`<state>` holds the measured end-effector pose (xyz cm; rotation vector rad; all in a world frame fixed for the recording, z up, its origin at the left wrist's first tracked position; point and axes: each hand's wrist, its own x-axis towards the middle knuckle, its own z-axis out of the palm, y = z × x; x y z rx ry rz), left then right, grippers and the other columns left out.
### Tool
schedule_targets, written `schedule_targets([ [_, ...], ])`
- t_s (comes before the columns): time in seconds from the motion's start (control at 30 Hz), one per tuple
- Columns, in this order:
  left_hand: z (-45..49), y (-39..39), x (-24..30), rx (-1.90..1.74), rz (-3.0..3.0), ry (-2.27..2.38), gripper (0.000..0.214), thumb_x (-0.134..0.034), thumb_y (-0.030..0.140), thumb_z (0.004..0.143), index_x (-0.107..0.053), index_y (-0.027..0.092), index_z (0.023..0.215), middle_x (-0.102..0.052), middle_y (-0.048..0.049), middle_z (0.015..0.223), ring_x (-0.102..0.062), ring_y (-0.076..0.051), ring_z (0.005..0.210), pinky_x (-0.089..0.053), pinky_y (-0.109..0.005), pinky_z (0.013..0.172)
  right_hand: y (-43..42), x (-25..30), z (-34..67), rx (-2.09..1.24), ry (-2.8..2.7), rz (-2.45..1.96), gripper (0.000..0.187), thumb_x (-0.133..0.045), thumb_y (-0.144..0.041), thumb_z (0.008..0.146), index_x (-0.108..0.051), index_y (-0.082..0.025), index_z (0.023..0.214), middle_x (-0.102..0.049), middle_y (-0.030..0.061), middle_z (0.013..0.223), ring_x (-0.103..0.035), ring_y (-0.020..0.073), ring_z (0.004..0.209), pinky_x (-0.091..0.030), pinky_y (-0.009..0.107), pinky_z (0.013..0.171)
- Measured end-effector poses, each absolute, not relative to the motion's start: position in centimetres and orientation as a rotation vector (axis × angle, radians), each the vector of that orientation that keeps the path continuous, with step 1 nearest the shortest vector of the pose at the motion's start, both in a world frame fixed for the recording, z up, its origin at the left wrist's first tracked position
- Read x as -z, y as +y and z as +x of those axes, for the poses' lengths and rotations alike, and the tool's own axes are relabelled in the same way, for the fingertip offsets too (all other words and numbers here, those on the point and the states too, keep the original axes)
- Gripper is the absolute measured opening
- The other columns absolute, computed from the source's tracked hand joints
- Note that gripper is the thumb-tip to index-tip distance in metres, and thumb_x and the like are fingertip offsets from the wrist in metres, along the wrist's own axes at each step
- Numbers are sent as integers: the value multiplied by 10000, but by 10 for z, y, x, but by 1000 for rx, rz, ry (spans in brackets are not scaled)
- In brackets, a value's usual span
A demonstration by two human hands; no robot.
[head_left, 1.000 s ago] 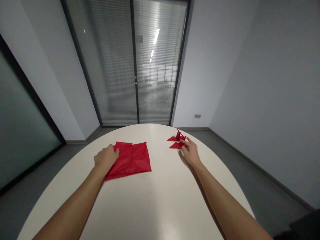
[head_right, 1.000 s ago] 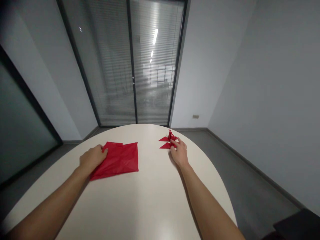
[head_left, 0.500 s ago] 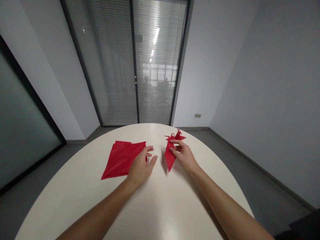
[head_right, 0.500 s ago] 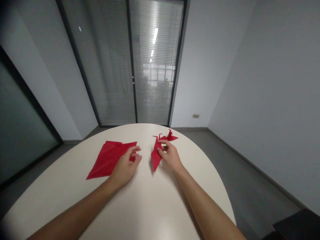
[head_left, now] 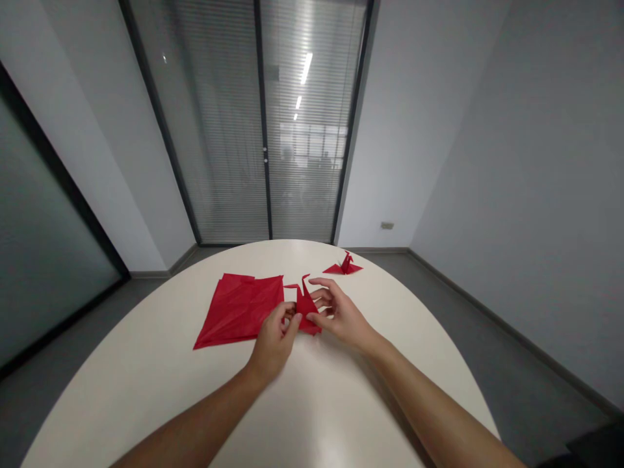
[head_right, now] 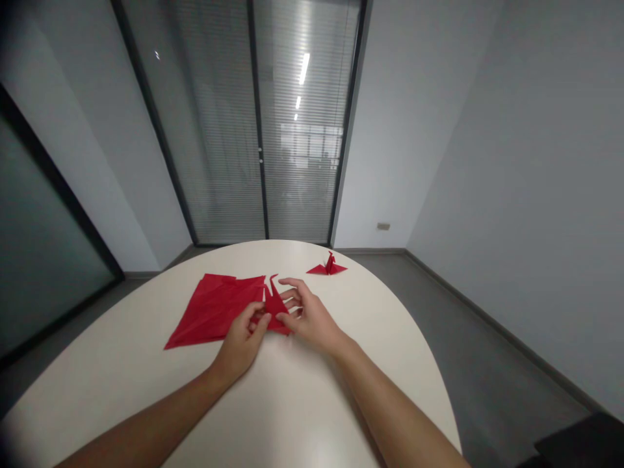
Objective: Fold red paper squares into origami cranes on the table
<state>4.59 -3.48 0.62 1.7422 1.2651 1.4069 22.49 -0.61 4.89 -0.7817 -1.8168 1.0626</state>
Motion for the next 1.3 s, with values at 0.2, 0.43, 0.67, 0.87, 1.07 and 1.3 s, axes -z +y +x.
schedule_targets([
  [0.2,47,-38,-8,-1400,1696,1266,207,-575,381,909,-600,189,837,-626,0,737,-535,-131,560,-405,-245,528,-6,-51,220,-750,-1858,-885,175,-689,-297,875,-709,-242,1040,-722,59,991,-678,208,900,-549,346,769],
  [0.43,49,-40,-9,-1400,1681,1249,200,-595,391,893,-627,202,839,-674,-23,727,-589,-164,586,-441,-276,578,-17,-59,216,-422,-1940,-835,109,-641,-260,918,-720,-267,992,-711,68,957,-646,240,915,-518,405,841],
  [0.67,47,-40,-12,-1426,1623,1234,132,-642,314,794,-625,190,838,-685,-40,788,-600,-169,635,-457,-264,573,-22,-59,212,-603,-1945,-869,265,-768,-347,811,-684,-242,1039,-716,62,1007,-662,236,928,-513,371,842],
  [0.87,49,-42,-15,-1447,1694,1204,154,-656,287,816,-648,195,940,-672,-47,929,-626,-170,763,-489,-244,604,-17,-55,210,-1038,-1739,-902,221,-763,-389,799,-707,-209,913,-724,41,855,-663,195,748,-527,324,683],
  [1.07,49,-41,-5,-1400,1632,1123,370,-682,317,849,-571,201,1182,-661,-98,1150,-672,-191,861,-549,-290,714,-15,-56,211,-1271,-1610,-836,315,-858,-419,684,-718,-209,874,-709,15,805,-628,151,655,-484,269,587],
  [1.3,47,-48,-12,-1445,1697,995,205,-606,304,904,-603,206,1084,-675,-75,1080,-649,-212,987,-510,-323,885,-14,-59,210,-1375,-1577,-766,312,-814,-455,739,-724,-206,905,-687,-6,749,-629,147,681,-497,279,668],
])
